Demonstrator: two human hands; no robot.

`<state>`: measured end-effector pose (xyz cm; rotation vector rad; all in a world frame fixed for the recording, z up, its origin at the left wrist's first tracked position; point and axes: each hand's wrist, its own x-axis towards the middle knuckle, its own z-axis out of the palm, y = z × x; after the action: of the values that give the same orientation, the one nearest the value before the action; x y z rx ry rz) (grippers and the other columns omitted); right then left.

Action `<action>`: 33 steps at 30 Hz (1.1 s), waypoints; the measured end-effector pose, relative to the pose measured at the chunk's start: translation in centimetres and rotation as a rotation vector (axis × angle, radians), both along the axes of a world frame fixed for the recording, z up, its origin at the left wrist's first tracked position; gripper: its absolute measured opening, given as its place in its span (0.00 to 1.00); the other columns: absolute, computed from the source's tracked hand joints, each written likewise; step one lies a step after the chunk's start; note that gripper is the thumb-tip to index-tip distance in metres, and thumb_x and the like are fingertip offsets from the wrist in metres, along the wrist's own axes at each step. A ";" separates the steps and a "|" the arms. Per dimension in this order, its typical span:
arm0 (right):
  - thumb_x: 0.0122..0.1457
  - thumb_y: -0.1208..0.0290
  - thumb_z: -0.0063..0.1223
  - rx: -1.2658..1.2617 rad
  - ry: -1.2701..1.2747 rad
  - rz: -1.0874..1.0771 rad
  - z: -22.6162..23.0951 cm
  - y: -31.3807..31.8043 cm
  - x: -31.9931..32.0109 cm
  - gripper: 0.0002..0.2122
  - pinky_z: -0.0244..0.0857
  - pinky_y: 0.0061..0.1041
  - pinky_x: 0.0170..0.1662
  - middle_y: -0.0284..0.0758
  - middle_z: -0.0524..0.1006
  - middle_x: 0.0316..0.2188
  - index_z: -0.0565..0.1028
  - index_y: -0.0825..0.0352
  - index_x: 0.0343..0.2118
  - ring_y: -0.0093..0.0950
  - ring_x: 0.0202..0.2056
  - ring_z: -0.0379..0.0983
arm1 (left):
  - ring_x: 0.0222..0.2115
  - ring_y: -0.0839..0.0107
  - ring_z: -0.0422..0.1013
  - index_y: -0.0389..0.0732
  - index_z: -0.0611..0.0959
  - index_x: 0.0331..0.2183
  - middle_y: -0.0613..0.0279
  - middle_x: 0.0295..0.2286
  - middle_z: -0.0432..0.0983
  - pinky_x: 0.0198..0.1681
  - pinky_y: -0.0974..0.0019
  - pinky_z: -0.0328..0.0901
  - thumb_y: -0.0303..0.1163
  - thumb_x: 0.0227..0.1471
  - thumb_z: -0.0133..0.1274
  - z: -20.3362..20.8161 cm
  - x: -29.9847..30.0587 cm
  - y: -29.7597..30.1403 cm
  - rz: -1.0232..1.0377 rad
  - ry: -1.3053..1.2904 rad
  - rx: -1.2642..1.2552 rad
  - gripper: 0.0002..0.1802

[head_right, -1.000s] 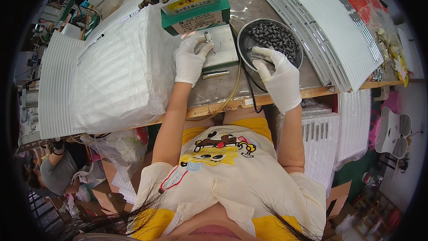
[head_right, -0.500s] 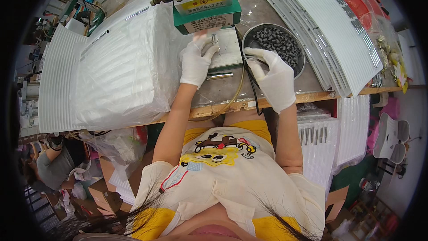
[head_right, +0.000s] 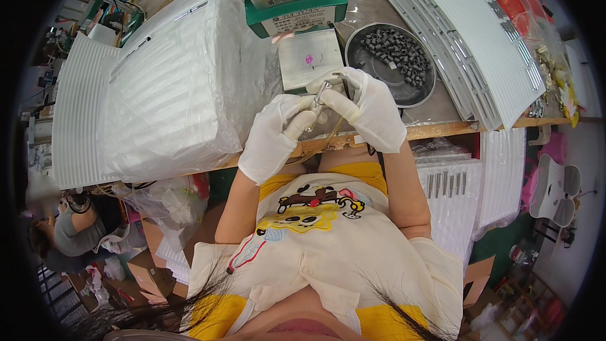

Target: Manually assemble small metal components into a plastic tray fixture at an industrial workbench.

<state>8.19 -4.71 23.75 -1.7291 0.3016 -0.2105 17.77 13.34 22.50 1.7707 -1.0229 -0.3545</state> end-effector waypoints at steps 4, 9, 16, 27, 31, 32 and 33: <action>0.63 0.74 0.55 0.035 -0.024 -0.006 -0.3 0.4 0.0 0.10 0.68 0.19 0.45 0.31 0.80 0.38 0.78 0.71 0.45 0.18 0.39 0.74 | 0.37 0.53 0.75 0.41 0.85 0.42 0.55 0.32 0.80 0.43 0.55 0.67 0.34 0.53 0.62 -0.7 -0.2 0.1 0.046 -0.046 -0.022 0.14; 0.66 0.72 0.52 -0.003 0.075 -0.265 -0.2 -1.5 -0.8 0.14 0.66 0.19 0.48 0.32 0.79 0.40 0.74 0.72 0.52 0.17 0.42 0.72 | 0.34 0.63 0.76 0.47 0.86 0.41 0.65 0.30 0.82 0.37 0.59 0.65 0.36 0.49 0.65 -4.0 0.8 0.0 0.187 -0.553 0.196 0.15; 0.68 0.70 0.49 -0.102 0.041 -0.394 -1.9 -2.9 -2.3 0.14 0.50 0.11 0.28 0.22 0.73 0.31 0.76 0.67 0.53 0.09 0.25 0.55 | 0.30 0.63 0.73 0.48 0.82 0.33 0.65 0.27 0.76 0.33 0.58 0.64 0.35 0.45 0.63 -8.4 0.9 -1.1 0.121 -0.871 0.459 0.11; 0.71 0.72 0.43 0.005 0.034 -0.389 -1.9 -4.0 -3.9 0.12 0.53 0.12 0.28 0.26 0.76 0.33 0.75 0.68 0.51 0.11 0.25 0.58 | 0.35 0.61 0.73 0.47 0.83 0.42 0.63 0.36 0.77 0.38 0.59 0.66 0.29 0.48 0.56 4.4 -2.4 4.4 -0.032 -0.705 0.174 0.16; 0.71 0.76 0.42 -0.136 0.041 -0.446 -2.0 -5.4 -5.7 0.12 0.52 0.11 0.26 0.26 0.76 0.33 0.75 0.68 0.52 0.10 0.25 0.59 | 0.34 0.52 0.75 0.38 0.84 0.38 0.52 0.36 0.79 0.37 0.52 0.69 0.34 0.58 0.57 10.7 7.7 8.5 0.778 -1.120 0.374 0.10; 0.71 0.76 0.42 -0.128 0.028 -0.429 -2.0 -5.5 -5.8 0.12 0.52 0.11 0.26 0.26 0.76 0.33 0.75 0.68 0.52 0.10 0.25 0.59 | 0.35 0.53 0.76 0.42 0.86 0.38 0.53 0.34 0.80 0.39 0.53 0.69 0.35 0.58 0.57 13.0 11.9 9.0 0.687 -1.106 0.280 0.09; 0.71 0.75 0.42 -0.105 0.011 -0.423 -1.8 -5.4 -5.6 0.12 0.52 0.11 0.26 0.25 0.76 0.33 0.75 0.68 0.52 0.10 0.25 0.59 | 0.38 0.55 0.78 0.48 0.88 0.39 0.55 0.34 0.82 0.43 0.54 0.70 0.36 0.58 0.56 13.1 16.6 10.7 0.747 -1.047 0.354 0.09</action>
<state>2.60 -10.13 21.94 -1.7547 0.6741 -0.5321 34.38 24.01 35.61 2.5643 -0.8787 1.0134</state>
